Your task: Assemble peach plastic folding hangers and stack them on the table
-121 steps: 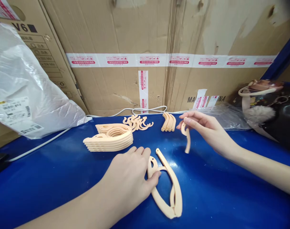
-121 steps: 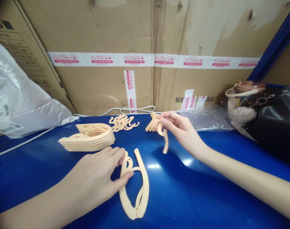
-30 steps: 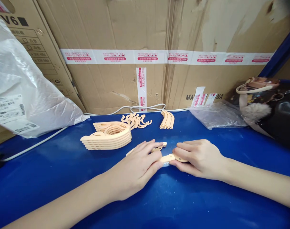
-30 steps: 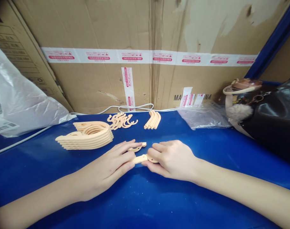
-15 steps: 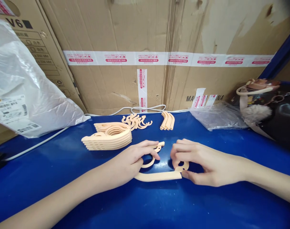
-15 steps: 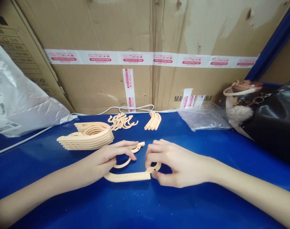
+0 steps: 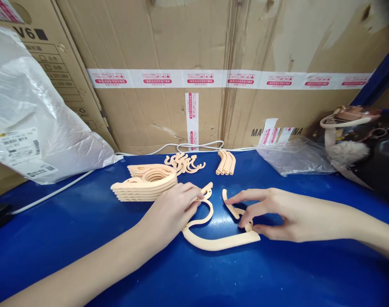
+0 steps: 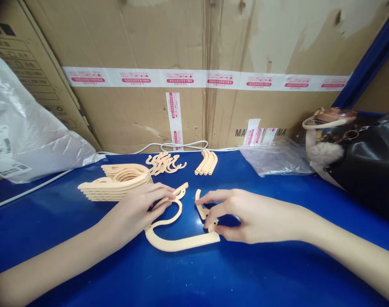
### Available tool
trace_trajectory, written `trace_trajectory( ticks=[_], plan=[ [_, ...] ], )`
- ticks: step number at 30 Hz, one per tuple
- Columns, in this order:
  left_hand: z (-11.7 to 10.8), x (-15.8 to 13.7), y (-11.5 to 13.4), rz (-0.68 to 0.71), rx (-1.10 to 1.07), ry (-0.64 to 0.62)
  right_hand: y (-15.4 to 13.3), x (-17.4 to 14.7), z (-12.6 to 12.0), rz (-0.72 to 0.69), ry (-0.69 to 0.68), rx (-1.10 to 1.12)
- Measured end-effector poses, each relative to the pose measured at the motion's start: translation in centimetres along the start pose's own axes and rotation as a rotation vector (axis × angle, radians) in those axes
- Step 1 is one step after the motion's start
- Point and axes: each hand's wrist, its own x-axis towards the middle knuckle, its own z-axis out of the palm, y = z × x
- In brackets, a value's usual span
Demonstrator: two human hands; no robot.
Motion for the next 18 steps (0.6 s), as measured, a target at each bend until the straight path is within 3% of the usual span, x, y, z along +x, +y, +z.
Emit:
trace_trajectory(
  ticks=[6,12,18],
  plan=[
    [0.2,0.0,0.6,-0.011,0.198,-0.002,-0.6,0.3,2.0,0.002,0.063,0.003],
    [0.3,-0.2,0.7,-0.048,0.159,0.024,-1.9,0.1,2.2,-0.030,-0.053,0.157],
    [0.1,-0.2,1.1,-0.041,0.158,-0.009,-0.7,0.4,2.5,-0.081,0.017,-0.036]
  ],
)
